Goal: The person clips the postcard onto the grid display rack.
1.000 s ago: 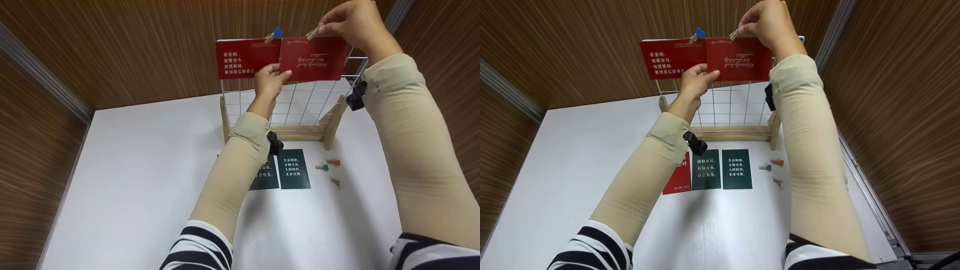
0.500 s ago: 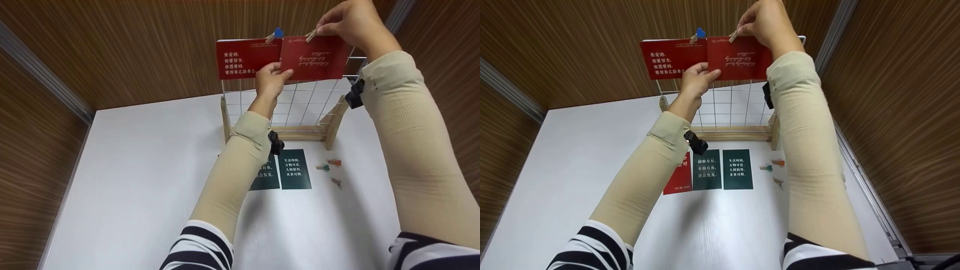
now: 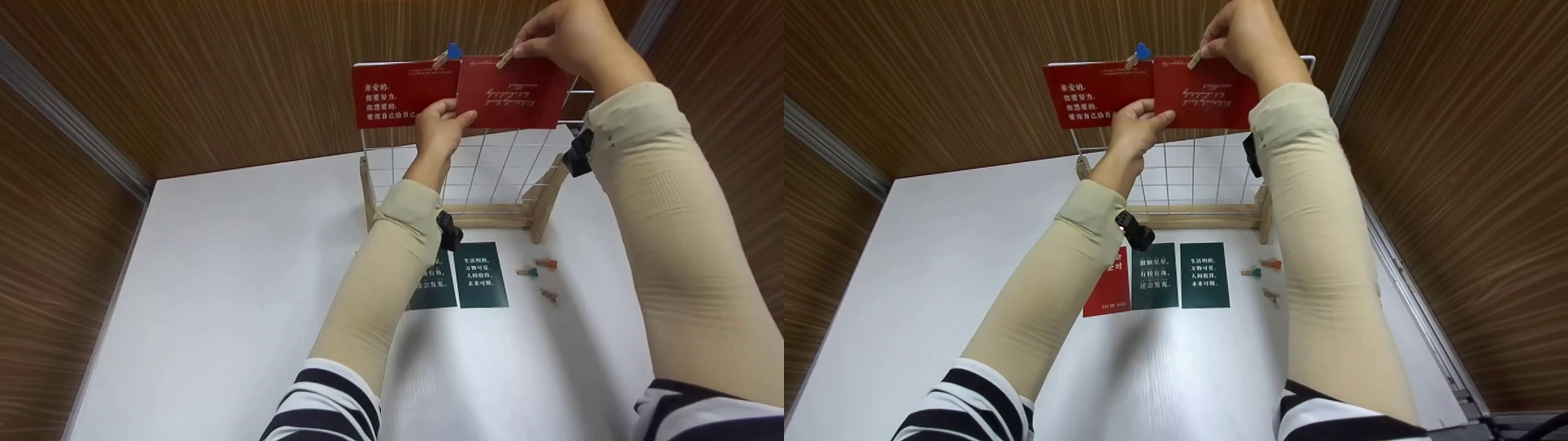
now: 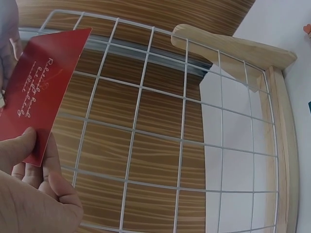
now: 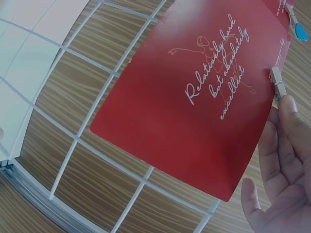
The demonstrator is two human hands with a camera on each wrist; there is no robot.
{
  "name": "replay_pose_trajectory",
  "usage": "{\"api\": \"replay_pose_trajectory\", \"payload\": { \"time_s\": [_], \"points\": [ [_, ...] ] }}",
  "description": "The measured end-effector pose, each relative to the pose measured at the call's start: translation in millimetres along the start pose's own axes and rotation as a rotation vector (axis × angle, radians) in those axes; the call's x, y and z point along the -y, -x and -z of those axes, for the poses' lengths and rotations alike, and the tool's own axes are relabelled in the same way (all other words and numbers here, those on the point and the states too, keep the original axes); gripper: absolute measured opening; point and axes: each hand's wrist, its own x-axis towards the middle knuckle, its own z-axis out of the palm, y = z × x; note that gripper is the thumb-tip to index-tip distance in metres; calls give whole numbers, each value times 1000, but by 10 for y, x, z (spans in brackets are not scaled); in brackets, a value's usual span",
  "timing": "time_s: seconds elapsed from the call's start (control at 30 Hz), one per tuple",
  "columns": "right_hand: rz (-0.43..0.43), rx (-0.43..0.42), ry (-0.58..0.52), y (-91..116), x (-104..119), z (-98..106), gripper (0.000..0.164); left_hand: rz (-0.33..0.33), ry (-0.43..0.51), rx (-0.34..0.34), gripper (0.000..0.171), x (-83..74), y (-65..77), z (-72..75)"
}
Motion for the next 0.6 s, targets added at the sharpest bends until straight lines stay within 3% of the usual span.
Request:
{"api": "replay_pose_trajectory", "payload": {
  "time_s": [0.6],
  "points": [
    [-6, -50, -158, -24, -148, -152, 32, 20, 43, -20, 17, 30, -28, 32]
  ]
}}
